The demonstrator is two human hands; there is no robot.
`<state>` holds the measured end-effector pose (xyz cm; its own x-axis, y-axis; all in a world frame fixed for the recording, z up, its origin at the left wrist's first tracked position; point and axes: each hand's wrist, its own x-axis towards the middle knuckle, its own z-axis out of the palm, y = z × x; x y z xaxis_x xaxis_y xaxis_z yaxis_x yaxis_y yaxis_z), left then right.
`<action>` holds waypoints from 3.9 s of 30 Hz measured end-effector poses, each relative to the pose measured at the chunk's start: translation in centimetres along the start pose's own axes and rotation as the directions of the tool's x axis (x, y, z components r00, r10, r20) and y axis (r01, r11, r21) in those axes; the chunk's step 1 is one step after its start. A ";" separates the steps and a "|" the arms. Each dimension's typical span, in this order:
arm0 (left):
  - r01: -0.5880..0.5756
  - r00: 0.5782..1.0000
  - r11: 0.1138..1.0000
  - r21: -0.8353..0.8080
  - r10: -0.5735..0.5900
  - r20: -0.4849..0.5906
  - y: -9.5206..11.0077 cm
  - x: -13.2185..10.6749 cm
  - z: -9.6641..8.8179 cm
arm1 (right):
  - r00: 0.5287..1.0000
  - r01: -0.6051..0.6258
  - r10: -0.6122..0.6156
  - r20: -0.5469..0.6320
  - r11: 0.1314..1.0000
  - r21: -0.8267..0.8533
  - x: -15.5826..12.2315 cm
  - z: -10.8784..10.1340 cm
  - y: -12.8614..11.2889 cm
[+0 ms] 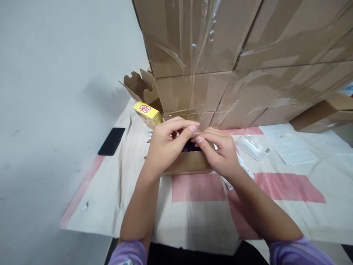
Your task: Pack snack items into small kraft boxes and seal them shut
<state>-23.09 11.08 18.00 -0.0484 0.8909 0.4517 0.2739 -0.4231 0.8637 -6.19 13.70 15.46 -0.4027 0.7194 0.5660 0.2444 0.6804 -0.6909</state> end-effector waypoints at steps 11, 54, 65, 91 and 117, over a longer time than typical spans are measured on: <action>0.072 0.997 0.990 -0.120 -0.069 0.030 0.1 -0.3 0.1 | 1.000 0.008 -0.008 -0.015 1.000 -0.002 -0.1 0.2 0.1; -0.044 0.928 0.979 0.201 -0.034 0.371 0.6 -0.6 -5.0 | 0.847 0.173 0.192 0.496 0.783 -0.597 -1.0 0.8 1.0; 0.026 0.886 0.971 0.236 -0.131 0.444 -2.2 0.2 -3.4 | 0.824 0.218 0.156 0.545 0.801 -0.558 -1.1 0.4 1.5; 0.174 0.870 0.974 0.146 -0.222 0.440 -3.4 0.5 -2.7 | 0.769 0.197 0.126 0.627 0.886 -0.421 -0.3 -0.9 1.9; 0.155 0.900 0.988 0.007 -0.144 0.412 -0.2 -0.4 -3.2 | 0.765 0.147 0.165 0.623 0.897 -0.418 0.1 -0.8 1.7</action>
<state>-26.20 10.30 18.34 0.3131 0.9306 0.1896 0.2697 -0.2785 0.9218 -5.15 15.01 14.69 -0.8170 0.5753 0.0393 0.5284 0.7743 -0.3483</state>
